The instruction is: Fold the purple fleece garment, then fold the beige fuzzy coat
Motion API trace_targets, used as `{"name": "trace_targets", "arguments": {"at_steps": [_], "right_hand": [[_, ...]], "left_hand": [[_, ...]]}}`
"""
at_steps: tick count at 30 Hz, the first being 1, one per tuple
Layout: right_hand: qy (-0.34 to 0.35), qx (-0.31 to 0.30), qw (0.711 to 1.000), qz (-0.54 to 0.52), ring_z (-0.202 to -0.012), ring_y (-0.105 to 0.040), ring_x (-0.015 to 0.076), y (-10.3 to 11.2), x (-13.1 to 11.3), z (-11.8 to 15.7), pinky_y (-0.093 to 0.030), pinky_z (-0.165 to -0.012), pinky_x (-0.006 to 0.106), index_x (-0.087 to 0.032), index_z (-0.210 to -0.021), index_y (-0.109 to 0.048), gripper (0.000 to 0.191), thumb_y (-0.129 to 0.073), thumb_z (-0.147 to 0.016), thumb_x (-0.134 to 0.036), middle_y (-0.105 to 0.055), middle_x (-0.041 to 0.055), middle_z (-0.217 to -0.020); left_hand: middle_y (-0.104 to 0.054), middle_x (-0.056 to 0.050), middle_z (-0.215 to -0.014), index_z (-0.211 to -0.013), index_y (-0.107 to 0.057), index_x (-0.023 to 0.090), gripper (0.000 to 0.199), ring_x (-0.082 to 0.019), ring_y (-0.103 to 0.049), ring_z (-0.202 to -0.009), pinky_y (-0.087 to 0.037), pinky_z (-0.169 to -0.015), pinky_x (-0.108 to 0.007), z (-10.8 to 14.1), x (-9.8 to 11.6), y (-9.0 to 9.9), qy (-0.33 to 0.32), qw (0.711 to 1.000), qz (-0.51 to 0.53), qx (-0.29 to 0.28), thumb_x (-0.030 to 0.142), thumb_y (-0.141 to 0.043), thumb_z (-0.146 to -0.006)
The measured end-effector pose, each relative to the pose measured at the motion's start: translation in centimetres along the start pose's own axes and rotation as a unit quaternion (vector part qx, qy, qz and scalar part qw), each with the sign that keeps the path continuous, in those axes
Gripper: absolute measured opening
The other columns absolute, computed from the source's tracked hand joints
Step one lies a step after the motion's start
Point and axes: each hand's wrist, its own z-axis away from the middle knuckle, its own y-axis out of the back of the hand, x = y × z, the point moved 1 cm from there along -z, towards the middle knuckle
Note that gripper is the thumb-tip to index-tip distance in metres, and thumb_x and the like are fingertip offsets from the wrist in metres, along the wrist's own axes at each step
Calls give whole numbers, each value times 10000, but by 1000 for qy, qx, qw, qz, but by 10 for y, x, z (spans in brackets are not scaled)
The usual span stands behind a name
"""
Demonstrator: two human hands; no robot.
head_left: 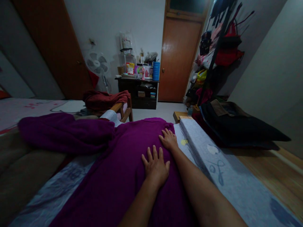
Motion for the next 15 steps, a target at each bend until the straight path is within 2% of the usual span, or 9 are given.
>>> {"name": "trace_targets", "arguments": {"at_steps": [3, 5, 7, 9, 12, 15], "right_hand": [[-5, 1, 999, -38, -1434, -197, 258, 5, 3, -2, -152, -1138, 453, -239, -1445, -392, 599, -408, -914, -515, -262, 50, -1570], [-3, -13, 997, -72, -1414, -254, 249, 14, 6, -5, -190, -1133, 424, -223, -1409, -446, 555, -452, -901, -446, -319, 55, -1546], [6, -29, 995, -96, -1358, -363, 223, 28, 8, -6, -260, -1105, 369, -207, -1353, -513, 482, -398, -926, -398, -426, 54, -1484], [16, -29, 994, -107, -1301, -438, 192, 40, 8, -2, -313, -1070, 317, -196, -1334, -530, 490, -256, -973, -380, -500, 47, -1424], [29, -7, 993, -112, -1331, -408, 172, 43, 6, 13, -308, -1079, 295, -186, -1405, -449, 552, -126, -993, -360, -458, 44, -1462], [35, 13, 997, -73, -1402, -304, 176, 26, 6, 33, -251, -1123, 323, -171, -1454, -379, 529, -204, -984, -340, -347, 56, -1533]], "left_hand": [[-212, -132, -1582, -1495, -301, 244, 694, -411, -103, -1443, -87, -1086, -681, 0, 0, 1, 0, 1000, 0, -5, 562, -380, -884], [-205, -135, -1583, -1498, -295, 240, 700, -411, -99, -1443, -86, -1086, -682, 1, 0, 2, -1, 1000, 1, -8, 565, -378, -883], [-199, -141, -1584, -1498, -294, 235, 705, -411, -99, -1443, -82, -1086, -682, 1, 0, 5, -2, 1000, 5, -12, 566, -377, -882], [-195, -144, -1584, -1498, -296, 231, 710, -411, -98, -1444, -80, -1088, -680, 1, 0, 7, -2, 1000, 11, -19, 567, -382, -879], [-185, -142, -1586, -1498, -297, 225, 720, -410, -84, -1447, -75, -1093, -674, 1, 0, 9, -2, 999, 16, -27, 572, -388, -874], [-179, -134, -1590, -1500, -291, 228, 721, -402, -75, -1450, -82, -1101, -664, 1, 0, 12, 1, 999, 15, -38, 572, -389, -873]]}}
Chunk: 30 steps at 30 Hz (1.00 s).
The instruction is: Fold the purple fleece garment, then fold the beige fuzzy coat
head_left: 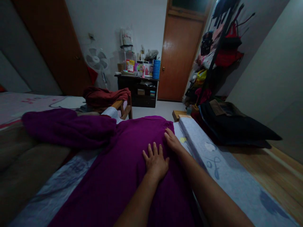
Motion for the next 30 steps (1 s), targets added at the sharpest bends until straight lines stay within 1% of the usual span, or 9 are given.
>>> {"name": "trace_targets", "arguments": {"at_steps": [3, 6, 13, 17, 21, 24, 27, 30], "right_hand": [[-26, -1, 998, 61, -1440, -218, 210, -19, 5, 16, -208, -1146, 378, -159, -1468, -354, 539, -288, -965, -342, -268, 66, -1566], [-42, -8, 996, 83, -1449, -187, 222, -25, 7, 22, -190, -1150, 390, -159, -1485, -320, 563, -299, -961, -364, -229, 57, -1579], [-56, -25, 994, 87, -1459, -145, 252, -19, 2, 19, -178, -1139, 413, -172, -1497, -296, 585, -291, -960, -403, -170, 86, -1593], [-58, -42, 993, 92, -1448, -190, 261, -18, 2, 15, -199, -1124, 410, -160, -1500, -283, 603, -303, -952, -412, -194, 130, -1582], [-71, -42, 992, 101, -1435, -219, 293, -16, 5, 4, -196, -1119, 421, -130, -1509, -251, 702, -325, -933, -523, -224, 178, -1564], [-73, -37, 991, 102, -1440, -194, 304, -15, 8, -5, -173, -1127, 432, -117, -1508, -252, 761, -325, -914, -588, -227, 171, -1565], [-102, -25, 990, 95, -1432, -213, 305, -16, 12, -13, -174, -1128, 437, -76, -1498, -259, 786, -286, -917, -605, -251, 177, -1555], [-133, -17, 987, 85, -1431, -205, 307, -17, 15, -18, -175, -1128, 448, -63, -1493, -265, 791, -254, -922, -610, -228, 174, -1564]], "left_hand": [[-180, -128, -1591, -1502, -283, 231, 725, -392, -79, -1452, -99, -1105, -653, 1, 0, 1, -3, 1000, -5, -3, 567, -399, -870], [-180, -129, -1591, -1506, -271, 231, 744, -389, -84, -1452, -100, -1105, -653, 1, -2, 0, -9, 1000, -7, -3, 565, -419, -857], [-189, -134, -1588, -1499, -290, 232, 748, -391, -93, -1450, -73, -1098, -663, -1, -3, -5, -13, 1000, -1, 11, 567, -428, -844], [-187, -135, -1588, -1499, -288, 234, 744, -390, -90, -1451, -78, -1099, -662, 0, -2, -5, -10, 1000, -5, 8, 569, -418, -848], [-198, -142, -1584, -1497, -294, 225, 736, -394, -91, -1450, -80, -1098, -664, 0, -1, -4, -11, 1000, -8, 12, 567, -405, -854], [-200, -141, -1584, -1498, -293, 227, 736, -395, -95, -1449, -79, -1096, -668, -1, -2, -6, -11, 1000, -8, 17, 569, -402, -855], [-196, -139, -1585, -1498, -291, 232, 742, -398, -97, -1448, -79, -1094, -671, -2, -2, -9, -7, 1000, -10, 20, 574, -408, -851], [-189, -134, -1587, -1499, -290, 237, 742, -398, -96, -1448, -83, -1096, -668, -4, -3, -11, -7, 1000, -13, 21, 577, -411, -850]]}}
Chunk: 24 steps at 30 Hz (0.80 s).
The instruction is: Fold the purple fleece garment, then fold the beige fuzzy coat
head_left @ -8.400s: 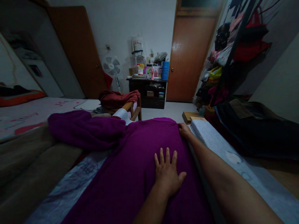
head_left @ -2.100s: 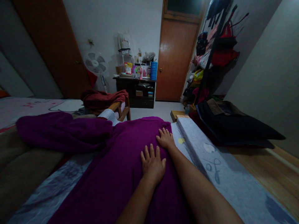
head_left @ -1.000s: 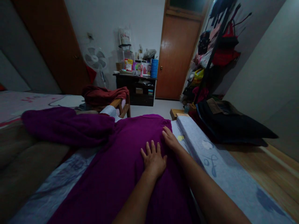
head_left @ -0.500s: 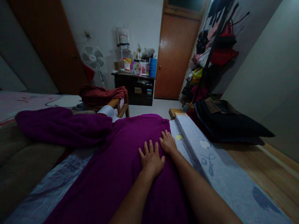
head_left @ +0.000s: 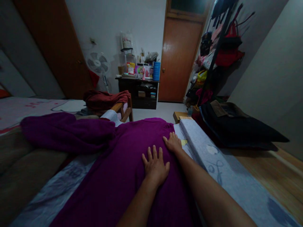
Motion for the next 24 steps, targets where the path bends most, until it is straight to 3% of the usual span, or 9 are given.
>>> {"name": "trace_targets", "arguments": {"at_steps": [5, 8, 12, 19, 24], "right_hand": [[-12, -20, 1000, -14, -1435, -183, 331, 3, 1, -1, -172, -1124, 484, -100, -1488, -294, 767, -272, -919, -613, -212, 159, -1572], [31, 17, 999, -21, -1449, -154, 296, 1, 1, 2, -157, -1138, 448, -84, -1491, -274, 724, -291, -937, -550, -195, 153, -1577], [77, -12, 996, -30, -1446, -187, 257, -2, 5, 0, -178, -1140, 395, -66, -1494, -252, 719, -311, -945, -526, -231, 163, -1565], [3, -4, 998, -60, -1435, -212, 317, 2, 11, 0, -190, -1139, 459, -27, -1457, -326, 731, -310, -942, -546, -269, 228, -1533], [89, 34, 982, -165, -1437, -236, 232, -6, 12, 26, -222, -1151, 403, -45, -1464, -310, 617, -312, -948, -384, -302, 187, -1531]], "left_hand": [[-194, -139, -1585, -1496, -300, 226, 741, -398, -108, -1447, -98, -1101, -660, 0, 0, 1, -3, 1000, 0, 1, 571, -415, -850], [-194, -141, -1584, -1494, -306, 222, 740, -396, -112, -1447, -98, -1102, -659, 0, 1, 3, -1, 1000, 5, -4, 565, -421, -849], [-194, -140, -1584, -1493, -309, 220, 740, -394, -112, -1448, -101, -1105, -652, 1, 1, 5, -3, 1000, 9, -7, 562, -426, -847], [-198, -149, -1582, -1494, -306, 213, 743, -403, -111, -1445, -102, -1103, -657, 1, 2, 10, 0, 1000, 7, -19, 561, -425, -848], [-194, -147, -1583, -1489, -313, 209, 732, -399, -115, -1446, -114, -1107, -645, 1, 2, 10, -5, 1000, 12, -18, 547, -437, -852]]}}
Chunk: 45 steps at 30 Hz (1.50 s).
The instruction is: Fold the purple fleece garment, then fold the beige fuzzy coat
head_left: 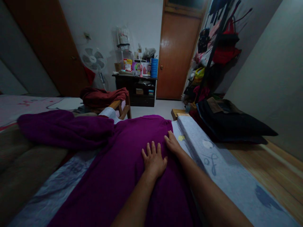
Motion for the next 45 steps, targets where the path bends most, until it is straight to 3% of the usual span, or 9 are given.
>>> {"name": "trace_targets", "arguments": {"at_steps": [4, 10, 13, 18, 34, 45], "right_hand": [[45, 8, 997, -58, -1390, -346, 200, -2, 2, 35, -282, -1136, 391, -121, -1455, -359, 567, -319, -937, -348, -391, 136, -1496], [58, 31, 995, 73, -1405, -312, 252, 0, -2, 74, -268, -1131, 449, -101, -1396, -454, 507, -349, -943, -302, -400, 157, -1486], [37, 22, 992, 118, -1416, -287, 244, 2, -10, 77, -245, -1138, 424, -88, -1417, -429, 521, -320, -962, -317, -378, 152, -1501], [8, 5, 990, 137, -1434, -242, 237, 4, -18, 75, -213, -1145, 399, -97, -1452, -384, 551, -298, -969, -349, -328, 127, -1531], [23, 6, 992, 122, -1427, -251, 246, 8, -18, 82, -198, -1145, 404, -111, -1433, -412, 535, -320, -967, -356, -346, 126, -1524], [21, -83, 991, 102, -1454, -167, 264, 23, -21, 130, -169, -1158, 456, -97, -1494, -282, 655, -415, -917, -376, -222, 120, -1572]], "left_hand": [[-205, -139, -1582, -1486, -318, 218, 714, -386, -139, -1445, -155, -1108, -622, -1, -2, 2, -3, 1000, 8, -8, 526, -447, -856], [-290, -86, -1562, -1449, -385, 264, 600, -300, -261, -1424, -306, -1084, -506, -4, -16, 16, -37, 999, 16, -34, 507, -398, -900], [-309, -63, -1556, -1443, -394, 275, 546, -281, -269, -1422, -297, -1090, -517, -6, -21, 18, -36, 999, 2, -24, 475, -338, -938], [-298, -74, -1560, -1464, -367, 282, 603, -377, -230, -1418, -228, -1090, -609, -4, -19, 10, -4, 999, -29, 19, 554, -337, -926], [-359, -87, -1529, -1449, -395, 271, 571, -320, -296, -1386, -260, -1087, -537, 3, -19, -3, -20, 993, -49, 108, 509, -354, -932], [-381, -96, -1515, -1438, -416, 260, 559, -320, -324, -1369, -267, -1078, -519, 5, -15, -2, -15, 992, -47, 120, 488, -353, -932]]}}
